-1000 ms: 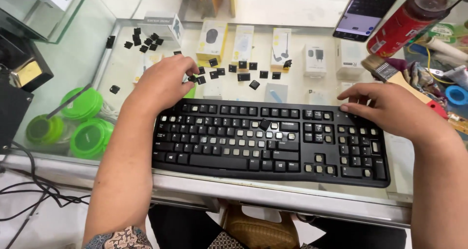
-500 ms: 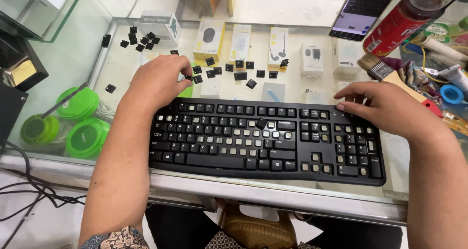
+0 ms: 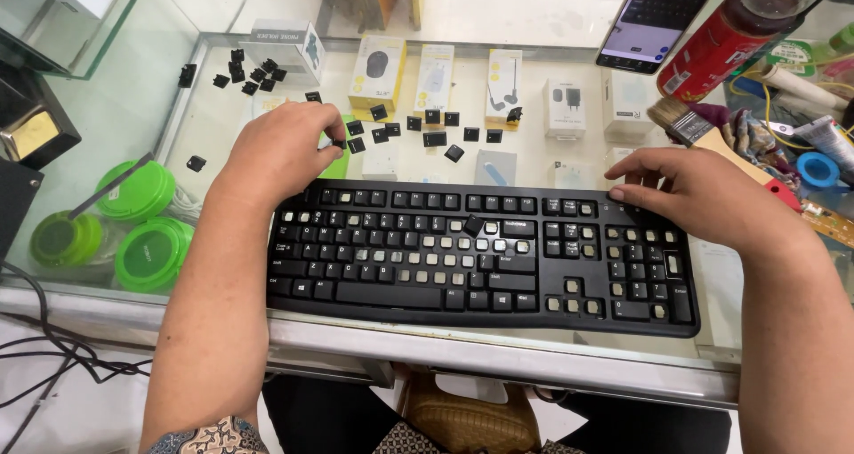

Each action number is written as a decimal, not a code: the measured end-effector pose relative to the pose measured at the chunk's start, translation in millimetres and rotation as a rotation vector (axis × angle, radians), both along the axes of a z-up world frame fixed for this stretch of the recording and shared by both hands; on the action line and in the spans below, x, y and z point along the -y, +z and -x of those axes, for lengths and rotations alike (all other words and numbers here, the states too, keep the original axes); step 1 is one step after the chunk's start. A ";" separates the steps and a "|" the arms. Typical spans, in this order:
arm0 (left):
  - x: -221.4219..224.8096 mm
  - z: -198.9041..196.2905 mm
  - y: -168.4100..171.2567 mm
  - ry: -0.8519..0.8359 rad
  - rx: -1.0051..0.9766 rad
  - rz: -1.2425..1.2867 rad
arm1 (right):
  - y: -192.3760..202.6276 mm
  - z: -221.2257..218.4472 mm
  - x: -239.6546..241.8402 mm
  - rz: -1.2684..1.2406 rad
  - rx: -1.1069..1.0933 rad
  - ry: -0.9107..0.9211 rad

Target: Repairing a computer keyboard by manually inserting keycaps or switches into the frame

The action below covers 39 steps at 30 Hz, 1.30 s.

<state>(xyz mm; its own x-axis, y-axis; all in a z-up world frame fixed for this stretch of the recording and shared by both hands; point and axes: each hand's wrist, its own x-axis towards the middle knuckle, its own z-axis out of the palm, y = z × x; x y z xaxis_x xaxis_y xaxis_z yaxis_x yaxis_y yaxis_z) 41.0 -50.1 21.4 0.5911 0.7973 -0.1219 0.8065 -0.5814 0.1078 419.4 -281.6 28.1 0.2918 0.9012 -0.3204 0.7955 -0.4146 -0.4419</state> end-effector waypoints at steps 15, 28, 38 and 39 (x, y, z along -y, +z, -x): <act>9.2 26.2 12.0 -0.081 0.446 -0.180 | -8.5 -7.7 1.8 -0.050 0.013 0.088; 122.1 81.0 -24.0 -0.171 0.838 -0.071 | -170.1 -113.9 -24.4 -0.358 -0.285 0.117; 123.0 63.2 -33.5 -0.437 0.579 -0.264 | -193.0 -120.9 -22.1 -0.405 -0.365 0.094; 123.8 63.3 -32.6 -0.442 0.577 -0.261 | -196.5 -125.1 -24.2 -0.405 -0.367 0.088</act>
